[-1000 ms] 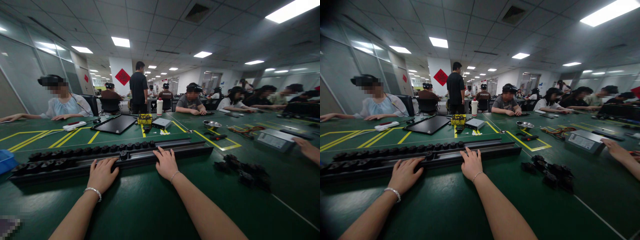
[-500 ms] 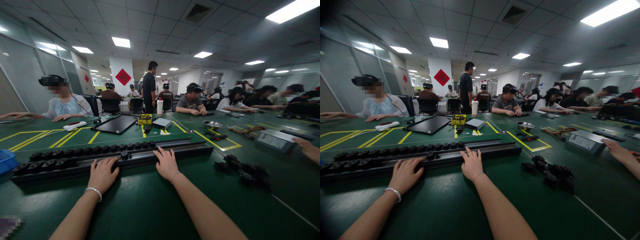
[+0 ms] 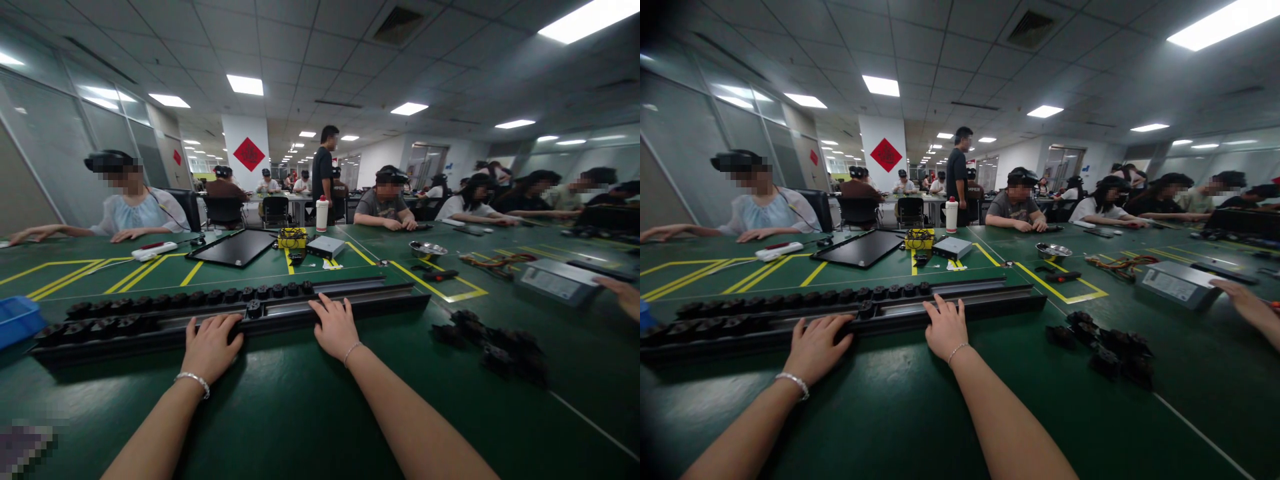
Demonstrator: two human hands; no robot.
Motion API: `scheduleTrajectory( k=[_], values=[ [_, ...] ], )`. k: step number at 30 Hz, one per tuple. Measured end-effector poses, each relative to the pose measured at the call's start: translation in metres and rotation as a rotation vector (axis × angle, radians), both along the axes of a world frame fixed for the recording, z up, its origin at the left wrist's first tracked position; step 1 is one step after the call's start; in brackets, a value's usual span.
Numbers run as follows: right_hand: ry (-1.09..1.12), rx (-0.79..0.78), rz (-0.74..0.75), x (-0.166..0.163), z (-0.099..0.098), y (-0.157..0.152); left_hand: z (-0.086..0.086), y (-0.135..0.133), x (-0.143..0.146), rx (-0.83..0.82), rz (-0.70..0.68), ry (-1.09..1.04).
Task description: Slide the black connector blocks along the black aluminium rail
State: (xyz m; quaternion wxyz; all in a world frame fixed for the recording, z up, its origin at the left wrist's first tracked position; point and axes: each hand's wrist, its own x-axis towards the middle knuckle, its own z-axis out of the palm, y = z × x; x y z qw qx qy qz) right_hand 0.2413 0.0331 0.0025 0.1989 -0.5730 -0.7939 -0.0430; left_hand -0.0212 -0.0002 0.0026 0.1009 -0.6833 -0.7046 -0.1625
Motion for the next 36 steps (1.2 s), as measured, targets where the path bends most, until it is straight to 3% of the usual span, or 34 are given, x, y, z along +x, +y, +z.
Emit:
scheduleTrajectory(
  k=[36],
  values=[
    [-0.009,-0.011,-0.011,-0.0012,0.0004,0.0,0.0021,-0.0012,0.0032,-0.018,-0.007,0.004]
  ],
)
